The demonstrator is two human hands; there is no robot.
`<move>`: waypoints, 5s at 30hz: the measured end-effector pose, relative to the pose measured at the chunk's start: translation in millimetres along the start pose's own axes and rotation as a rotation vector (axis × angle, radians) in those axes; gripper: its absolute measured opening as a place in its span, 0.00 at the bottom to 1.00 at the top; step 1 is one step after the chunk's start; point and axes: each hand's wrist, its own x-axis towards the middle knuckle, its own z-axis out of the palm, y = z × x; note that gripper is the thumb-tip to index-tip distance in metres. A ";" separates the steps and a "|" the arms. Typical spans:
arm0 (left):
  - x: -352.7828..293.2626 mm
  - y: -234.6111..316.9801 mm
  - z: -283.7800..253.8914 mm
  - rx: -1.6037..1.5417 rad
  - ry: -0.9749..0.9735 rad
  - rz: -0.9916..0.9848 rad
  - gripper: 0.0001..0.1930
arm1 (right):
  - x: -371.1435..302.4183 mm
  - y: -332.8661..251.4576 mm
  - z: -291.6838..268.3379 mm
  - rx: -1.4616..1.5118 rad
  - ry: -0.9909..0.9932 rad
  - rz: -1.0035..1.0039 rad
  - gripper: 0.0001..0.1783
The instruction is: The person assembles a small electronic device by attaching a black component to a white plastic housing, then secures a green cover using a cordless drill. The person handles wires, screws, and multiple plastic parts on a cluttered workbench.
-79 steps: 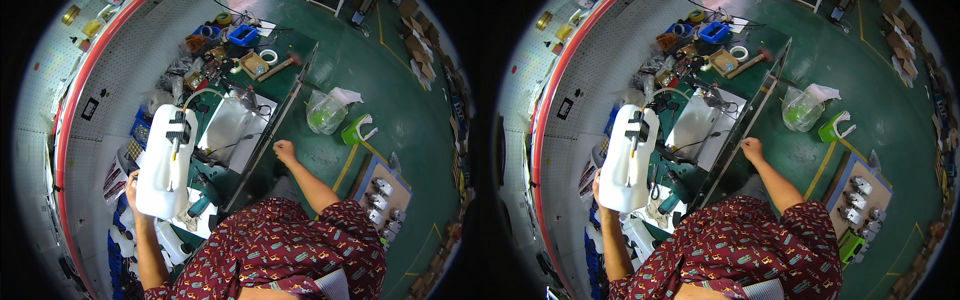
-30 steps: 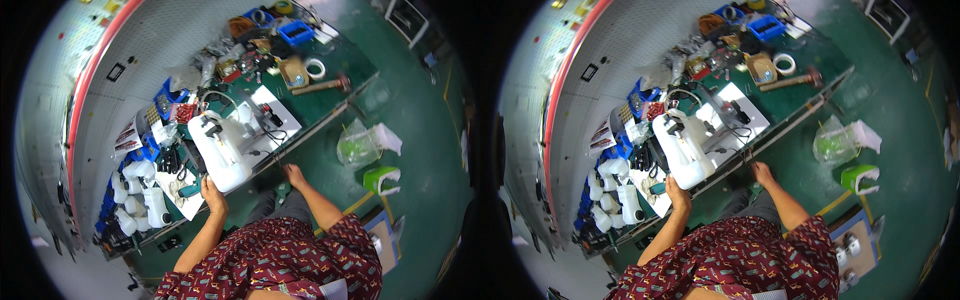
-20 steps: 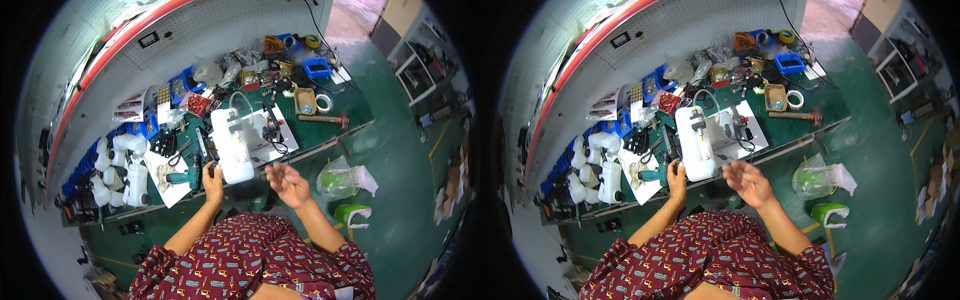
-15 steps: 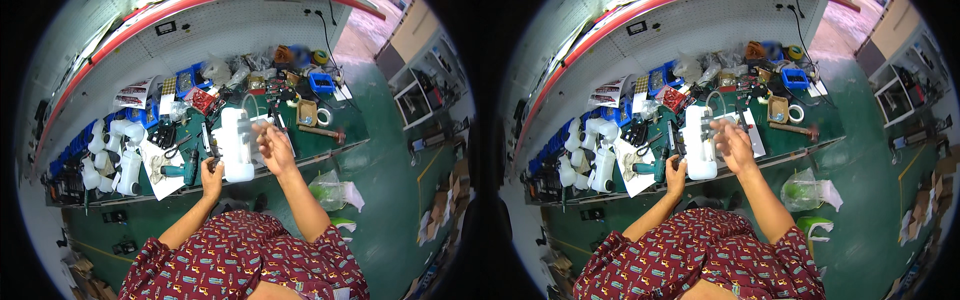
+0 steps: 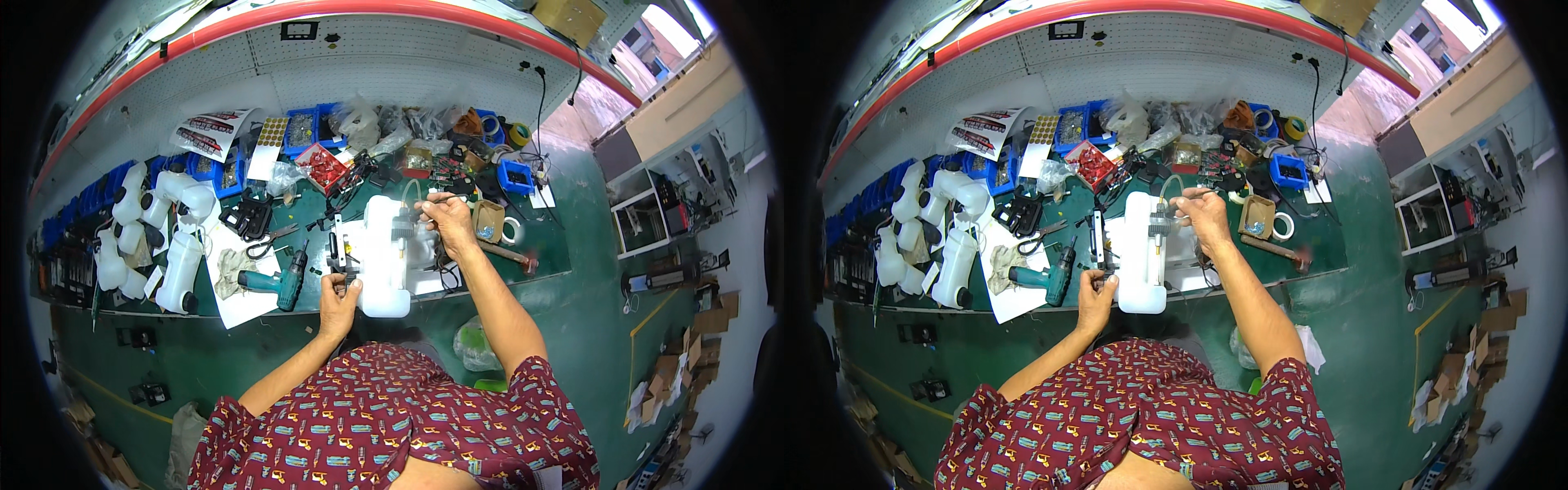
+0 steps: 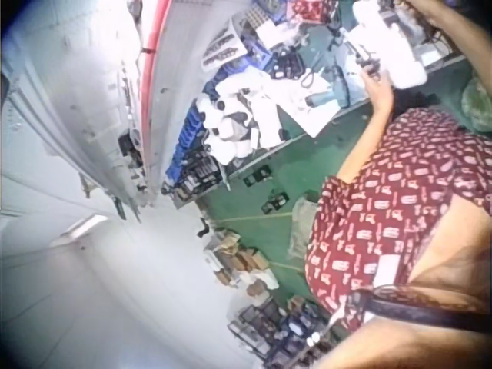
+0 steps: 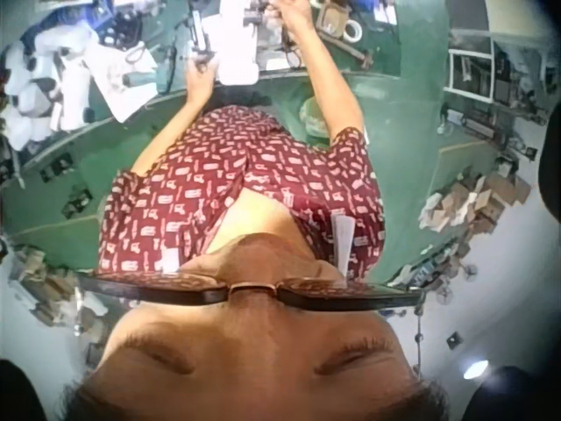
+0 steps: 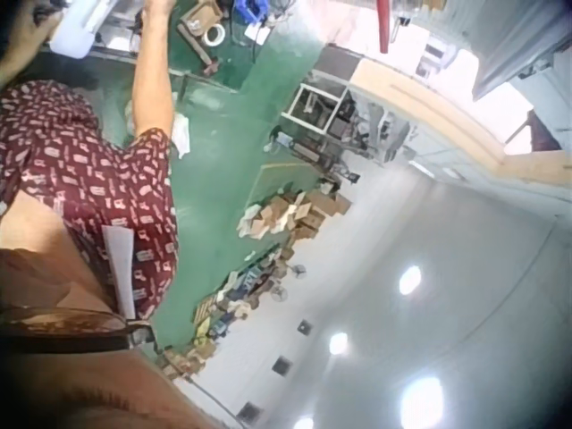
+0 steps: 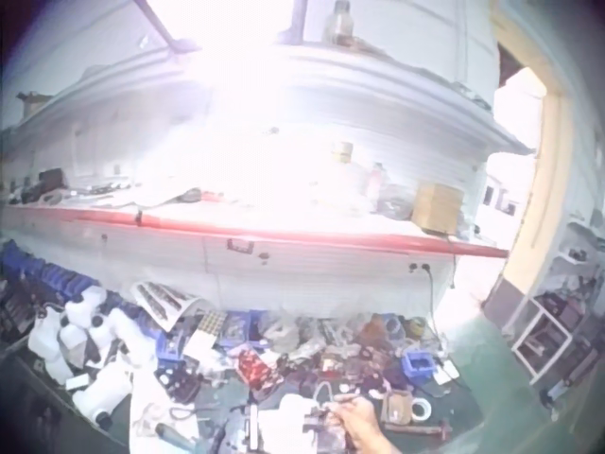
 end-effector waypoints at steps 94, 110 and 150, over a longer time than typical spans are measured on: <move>84.9 97.9 68.2 0.780 -0.050 0.358 0.43 | 89.4 19.0 17.0 -0.543 -0.573 0.057 0.09; 82.1 106.2 65.9 0.763 -0.040 0.296 0.44 | 94.4 27.6 14.5 -0.477 -0.576 0.056 0.10; 107.6 296.9 -123.7 0.917 -0.251 0.450 0.33 | -54.6 57.1 20.9 -0.166 0.113 -0.276 0.23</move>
